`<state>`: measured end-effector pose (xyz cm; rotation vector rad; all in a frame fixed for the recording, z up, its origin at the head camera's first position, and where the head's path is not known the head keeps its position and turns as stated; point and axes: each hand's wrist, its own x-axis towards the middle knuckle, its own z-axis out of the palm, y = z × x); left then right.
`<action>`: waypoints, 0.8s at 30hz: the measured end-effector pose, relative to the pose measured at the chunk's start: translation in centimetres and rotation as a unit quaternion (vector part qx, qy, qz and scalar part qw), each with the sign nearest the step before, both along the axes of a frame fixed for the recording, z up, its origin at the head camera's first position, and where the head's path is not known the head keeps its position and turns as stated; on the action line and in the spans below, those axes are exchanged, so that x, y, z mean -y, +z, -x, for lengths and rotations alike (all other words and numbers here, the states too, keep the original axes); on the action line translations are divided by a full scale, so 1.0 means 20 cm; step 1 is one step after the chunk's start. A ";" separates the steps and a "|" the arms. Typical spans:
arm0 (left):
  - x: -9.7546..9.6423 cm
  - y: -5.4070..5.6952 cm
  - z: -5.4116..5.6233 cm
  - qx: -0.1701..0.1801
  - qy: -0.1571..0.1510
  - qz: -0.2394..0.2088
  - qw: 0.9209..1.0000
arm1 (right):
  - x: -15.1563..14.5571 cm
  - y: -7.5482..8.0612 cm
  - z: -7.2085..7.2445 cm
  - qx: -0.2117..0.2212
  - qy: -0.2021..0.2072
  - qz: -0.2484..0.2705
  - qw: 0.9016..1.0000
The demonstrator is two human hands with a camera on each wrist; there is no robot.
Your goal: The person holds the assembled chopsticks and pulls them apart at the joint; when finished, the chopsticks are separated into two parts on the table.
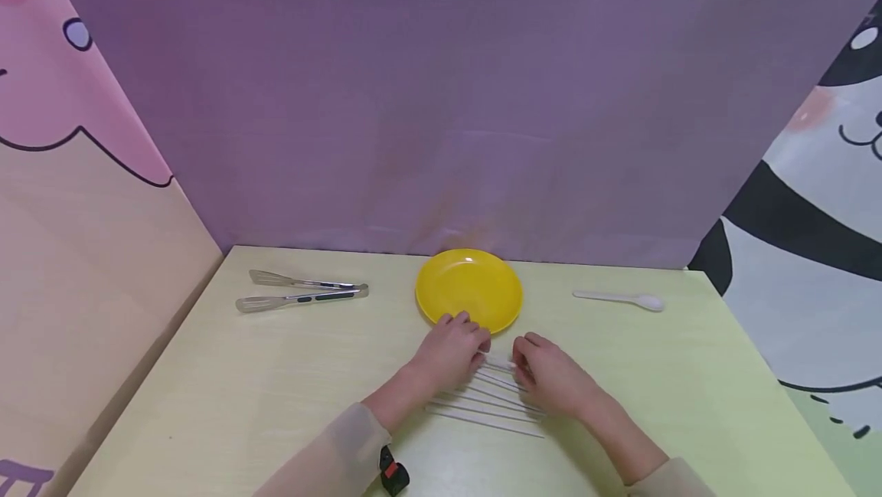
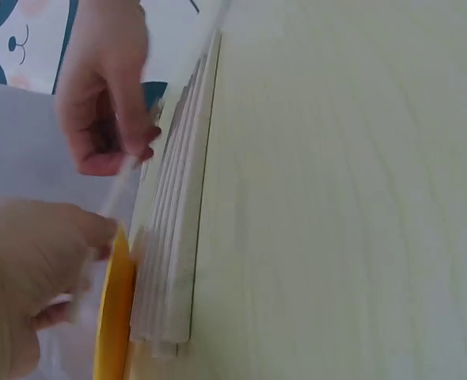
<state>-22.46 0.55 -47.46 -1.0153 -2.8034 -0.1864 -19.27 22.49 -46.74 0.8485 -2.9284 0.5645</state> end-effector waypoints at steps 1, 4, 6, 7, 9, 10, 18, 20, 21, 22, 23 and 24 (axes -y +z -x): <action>0.01 0.01 0.00 -0.007 -0.004 -0.013 1.000 | 0.00 0.02 0.00 0.007 0.013 0.006 1.000; 0.04 0.04 -0.01 -0.026 -0.028 -0.070 0.997 | 0.00 0.09 0.01 0.035 0.045 0.031 0.998; 0.06 0.07 -0.01 -0.038 -0.053 -0.111 0.992 | 0.00 0.14 0.01 0.038 0.063 0.043 0.996; 0.07 0.08 -0.01 -0.048 -0.064 -0.127 0.989 | 0.00 0.16 0.01 0.033 0.071 0.047 0.996; 0.09 0.11 -0.02 -0.070 -0.080 -0.151 0.983 | 0.01 0.21 0.01 0.015 0.082 0.049 0.995; 0.09 0.12 -0.03 -0.083 -0.086 -0.159 0.980 | 0.01 0.23 0.01 0.007 0.087 0.049 0.995; 0.16 0.22 -0.09 -0.137 -0.104 -0.130 0.976 | 0.05 0.32 0.01 -0.023 0.138 0.046 0.989; 0.18 0.25 -0.11 -0.129 -0.105 -0.118 0.979 | 0.07 0.33 0.00 -0.019 0.147 0.040 0.988; 0.20 0.26 -0.12 -0.119 -0.107 -0.114 0.981 | 0.07 0.33 -0.01 -0.013 0.151 0.038 0.988; 0.21 0.26 -0.13 -0.105 -0.111 -0.113 0.982 | 0.08 0.33 -0.01 -0.008 0.156 0.037 0.987; 0.21 0.27 -0.14 -0.087 -0.116 -0.115 0.983 | 0.08 0.33 -0.02 -0.005 0.159 0.036 0.987; 0.22 0.28 -0.15 -0.068 -0.120 -0.119 0.983 | 0.09 0.34 -0.02 -0.001 0.162 0.036 0.986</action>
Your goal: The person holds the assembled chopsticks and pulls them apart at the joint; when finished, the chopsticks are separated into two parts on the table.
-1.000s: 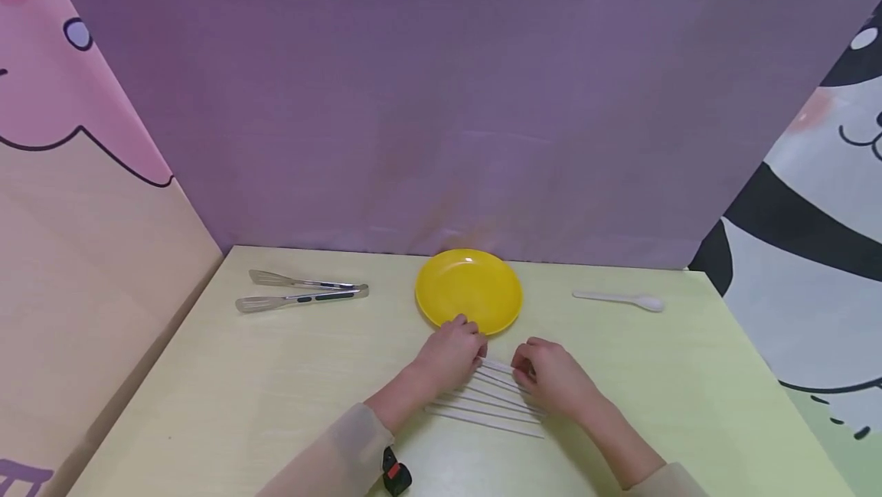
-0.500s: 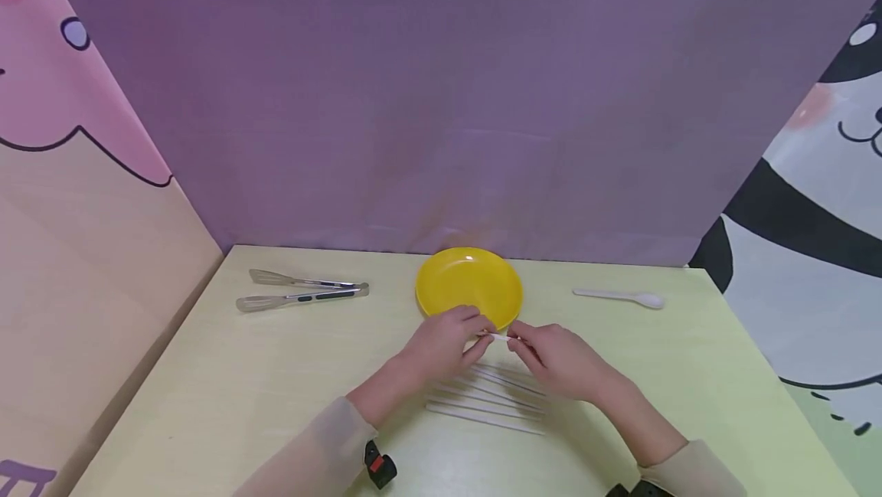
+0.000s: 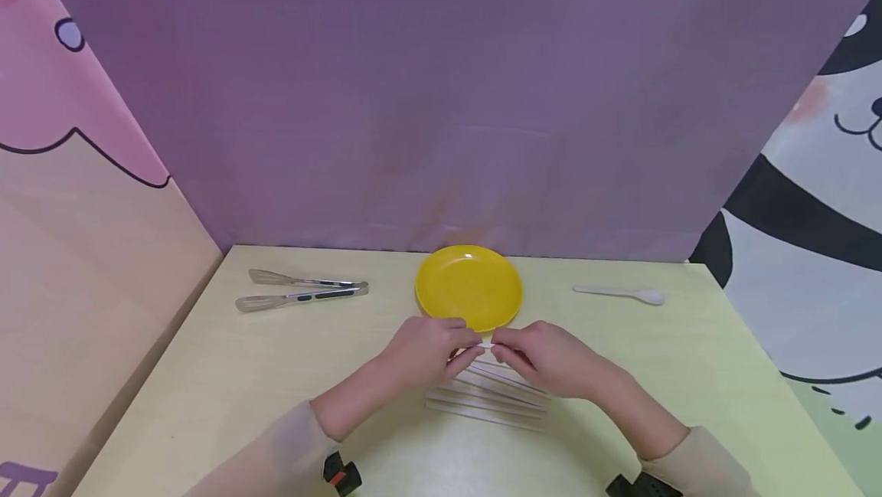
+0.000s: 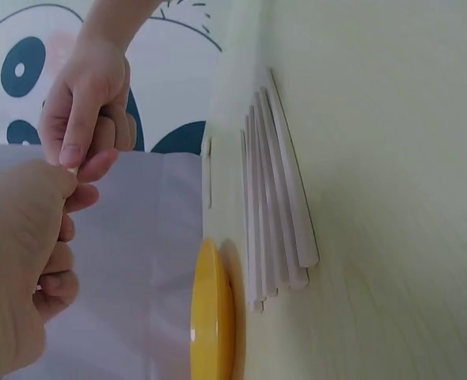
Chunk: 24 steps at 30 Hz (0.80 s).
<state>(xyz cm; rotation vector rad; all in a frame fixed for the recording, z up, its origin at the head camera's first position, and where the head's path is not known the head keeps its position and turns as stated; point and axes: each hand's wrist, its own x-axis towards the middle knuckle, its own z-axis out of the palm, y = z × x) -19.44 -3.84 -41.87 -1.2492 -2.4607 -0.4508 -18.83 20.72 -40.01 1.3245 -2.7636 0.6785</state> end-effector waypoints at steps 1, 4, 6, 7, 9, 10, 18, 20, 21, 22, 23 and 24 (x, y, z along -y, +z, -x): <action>0.01 0.01 -0.01 0.021 -0.004 0.000 1.000 | 0.01 0.00 0.00 0.004 0.004 -0.001 1.000; 0.02 0.01 -0.03 0.077 -0.008 0.002 0.997 | 0.02 0.01 -0.01 0.009 0.012 -0.004 1.000; 0.03 0.02 -0.05 0.093 0.003 0.009 0.996 | 0.02 0.02 -0.01 0.013 0.018 -0.002 1.000; 0.03 0.02 -0.05 0.095 0.012 0.015 0.995 | 0.03 0.02 -0.01 0.013 0.023 -0.001 1.000; 0.03 0.03 -0.08 0.088 0.035 0.023 0.995 | 0.04 0.02 0.00 0.012 0.031 0.004 0.999; 0.03 0.03 -0.09 0.083 0.047 0.023 0.995 | 0.04 0.02 0.00 0.008 0.034 0.007 0.999; 0.04 0.03 -0.11 0.066 0.046 0.009 0.997 | 0.03 0.02 0.02 0.035 0.051 0.023 0.998; 0.08 0.03 -0.10 0.048 0.009 0.020 0.999 | 0.03 0.03 0.03 0.062 0.072 0.023 0.995; 0.09 0.04 -0.08 0.039 -0.008 0.025 0.999 | 0.03 0.03 0.03 0.069 0.081 0.023 0.994; 0.10 0.04 -0.08 0.029 -0.023 0.028 0.999 | 0.04 0.04 0.03 0.071 0.087 0.022 0.993; 0.11 0.05 -0.07 0.021 -0.034 0.029 0.999 | 0.04 0.04 0.03 0.069 0.091 0.022 0.993; 0.12 0.06 -0.06 0.014 -0.039 0.029 0.999 | 0.04 0.04 0.03 0.063 0.093 0.022 0.993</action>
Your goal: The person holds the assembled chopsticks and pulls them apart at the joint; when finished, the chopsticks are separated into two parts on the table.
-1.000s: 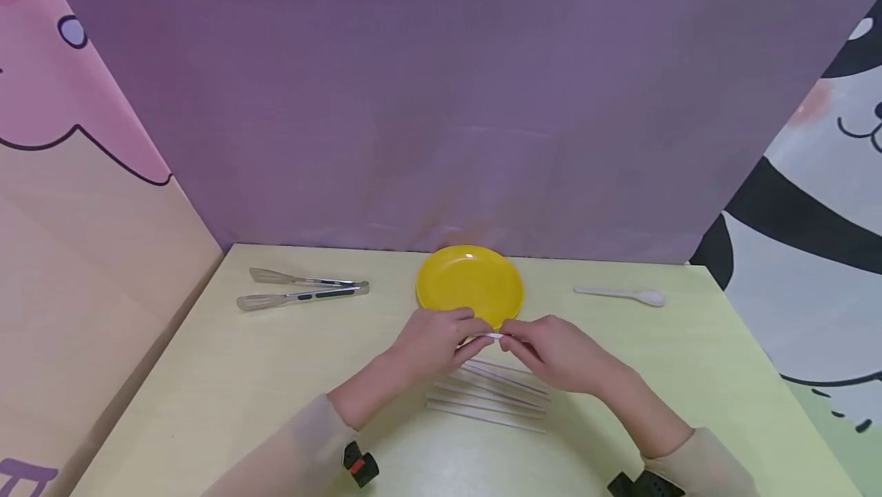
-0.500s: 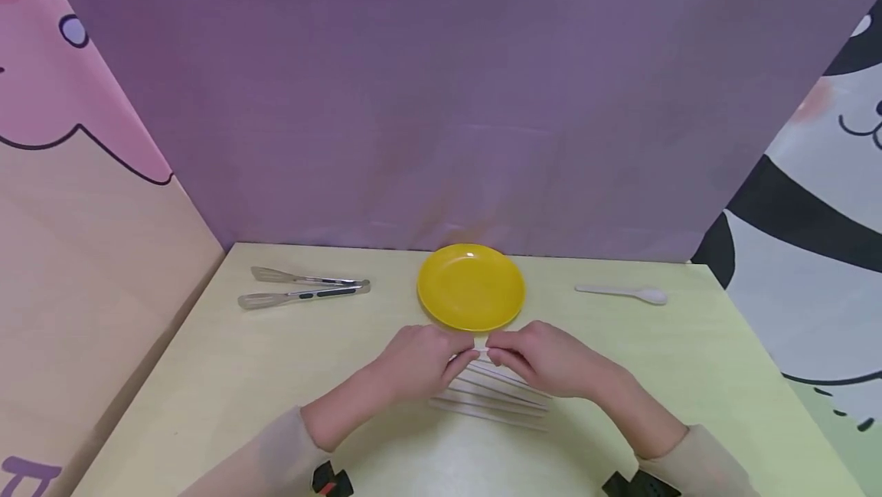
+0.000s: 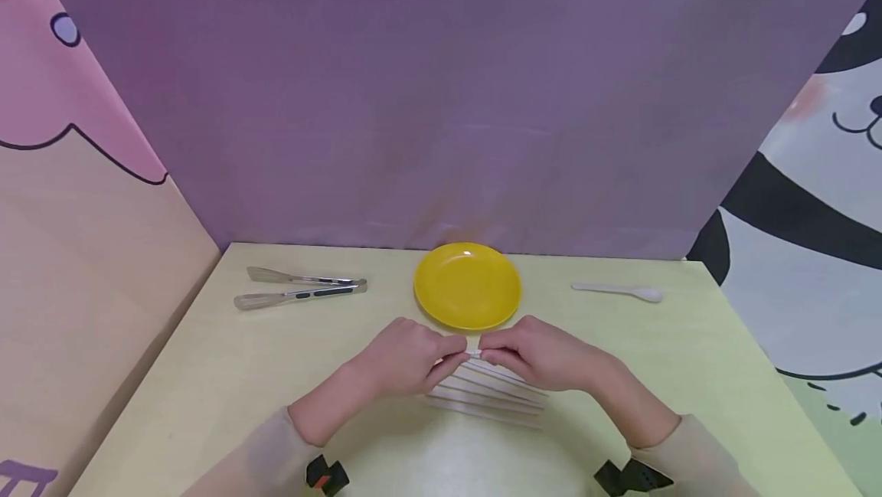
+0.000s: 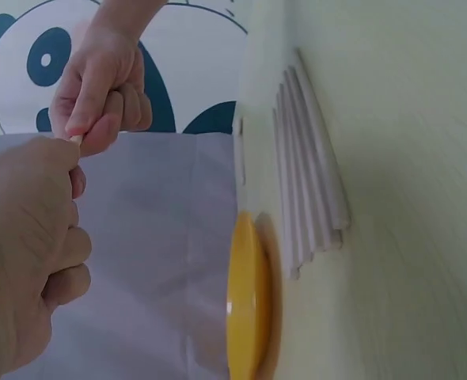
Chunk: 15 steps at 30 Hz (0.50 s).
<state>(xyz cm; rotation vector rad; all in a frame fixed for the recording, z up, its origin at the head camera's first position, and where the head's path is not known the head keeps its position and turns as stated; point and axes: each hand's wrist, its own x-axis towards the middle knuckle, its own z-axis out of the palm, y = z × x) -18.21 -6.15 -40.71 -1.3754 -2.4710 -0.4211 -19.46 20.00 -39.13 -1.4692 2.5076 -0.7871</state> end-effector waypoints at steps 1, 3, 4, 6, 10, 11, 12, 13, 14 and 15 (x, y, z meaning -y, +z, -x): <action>0.00 0.00 0.01 -0.011 -0.002 -0.001 1.000 | 0.00 0.00 0.00 -0.005 -0.002 0.000 1.000; -0.01 0.01 0.01 -0.029 0.006 -0.003 1.000 | 0.00 0.01 0.00 -0.014 -0.009 0.002 1.000; -0.01 0.01 0.01 -0.037 0.012 -0.004 0.999 | 0.00 0.02 0.00 -0.017 -0.014 0.002 1.000; -0.02 0.01 0.00 -0.045 0.026 -0.006 0.999 | -0.01 0.02 0.00 -0.022 -0.018 0.005 1.000; -0.03 0.02 -0.02 -0.028 0.033 -0.016 0.999 | -0.02 0.03 -0.01 -0.030 -0.022 0.004 0.999; -0.03 0.03 -0.02 -0.018 0.027 -0.017 0.999 | -0.02 0.03 -0.02 -0.035 -0.021 0.001 0.999; -0.03 0.04 -0.02 -0.008 0.019 -0.017 1.000 | -0.02 0.04 -0.02 -0.041 -0.019 -0.002 0.999; -0.02 0.05 -0.02 -0.002 0.010 -0.018 1.000 | -0.02 0.05 -0.02 -0.045 -0.016 -0.004 0.999; -0.02 0.06 -0.02 0.005 0.002 -0.019 1.000 | -0.03 0.06 -0.03 -0.048 -0.015 -0.005 0.999; -0.02 0.06 -0.02 0.006 -0.005 -0.020 1.000 | -0.03 0.07 -0.03 -0.053 -0.014 -0.005 0.998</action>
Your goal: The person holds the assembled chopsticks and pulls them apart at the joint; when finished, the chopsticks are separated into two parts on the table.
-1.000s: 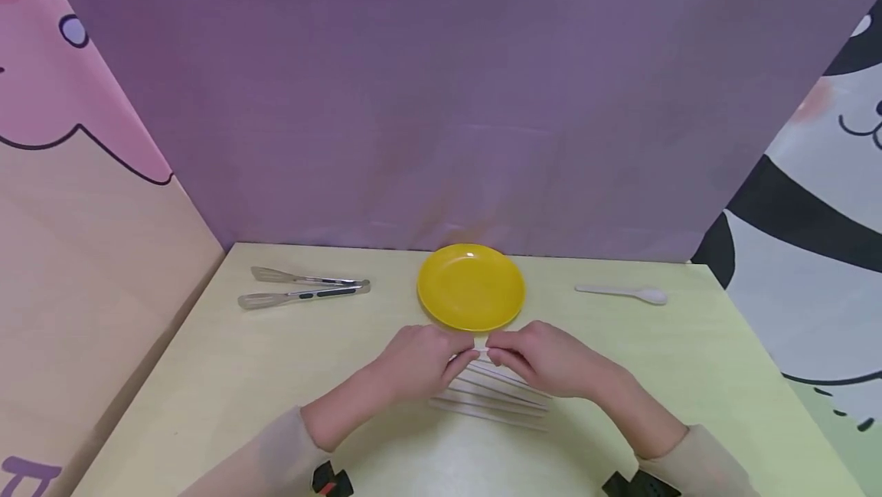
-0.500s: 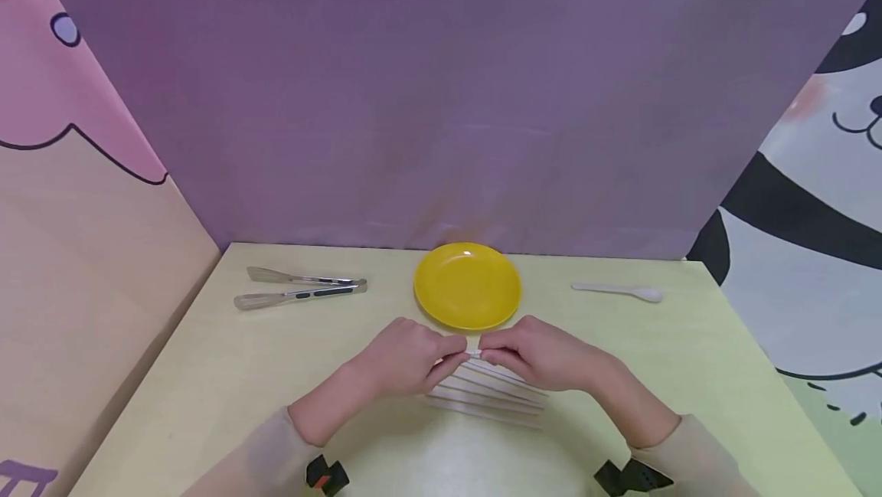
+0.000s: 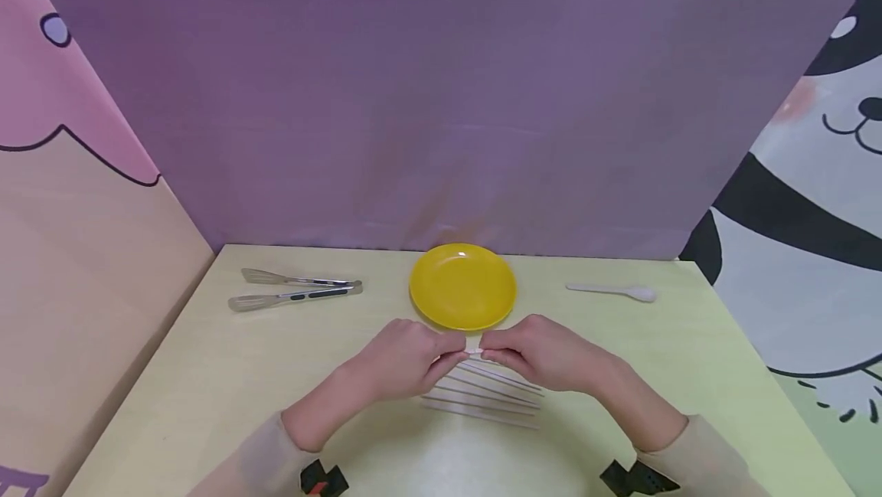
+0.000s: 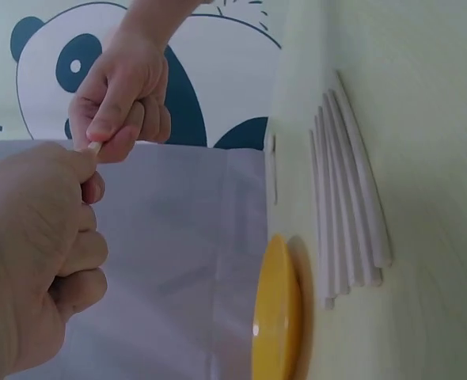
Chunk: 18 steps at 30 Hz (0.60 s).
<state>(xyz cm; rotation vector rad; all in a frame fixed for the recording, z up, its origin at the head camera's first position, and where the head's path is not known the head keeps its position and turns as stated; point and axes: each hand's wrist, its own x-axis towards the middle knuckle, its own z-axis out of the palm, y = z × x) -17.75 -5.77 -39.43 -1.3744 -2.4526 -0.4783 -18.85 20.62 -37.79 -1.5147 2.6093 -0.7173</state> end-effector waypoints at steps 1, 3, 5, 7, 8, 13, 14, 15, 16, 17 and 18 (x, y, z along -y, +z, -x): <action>0.00 0.00 0.00 -0.004 -0.004 -0.002 1.000 | 0.00 0.00 0.00 -0.004 0.001 0.001 1.000; -0.01 0.01 0.00 -0.020 -0.001 -0.003 1.000 | -0.01 0.01 -0.01 -0.010 0.001 0.007 1.000; -0.02 0.02 -0.01 -0.039 0.008 -0.003 0.999 | -0.02 0.02 -0.01 -0.018 -0.004 0.009 1.000; -0.03 0.02 -0.01 -0.041 0.013 -0.002 0.999 | -0.03 0.02 -0.01 -0.036 -0.005 0.012 0.999; -0.03 0.02 -0.01 -0.035 0.013 -0.002 0.999 | -0.03 0.02 -0.02 -0.045 -0.004 0.012 0.999; -0.04 0.02 -0.02 -0.001 0.002 -0.014 1.000 | -0.04 0.03 -0.03 -0.060 0.005 0.016 0.998; -0.03 0.03 -0.02 -0.003 0.002 -0.016 1.000 | -0.04 0.04 -0.03 -0.050 0.007 0.017 0.999; -0.03 0.03 -0.02 -0.009 0.003 -0.017 1.000 | -0.03 0.04 -0.03 -0.038 0.010 0.019 0.999; -0.03 0.04 -0.03 -0.018 0.004 -0.018 1.000 | -0.03 0.05 -0.03 -0.028 0.012 0.021 0.999; -0.03 0.04 -0.03 -0.027 0.006 -0.018 0.999 | -0.03 0.05 -0.03 -0.018 0.014 0.024 0.999; -0.03 0.05 -0.03 -0.038 0.008 -0.017 0.999 | -0.04 0.06 -0.03 -0.012 0.016 0.027 0.999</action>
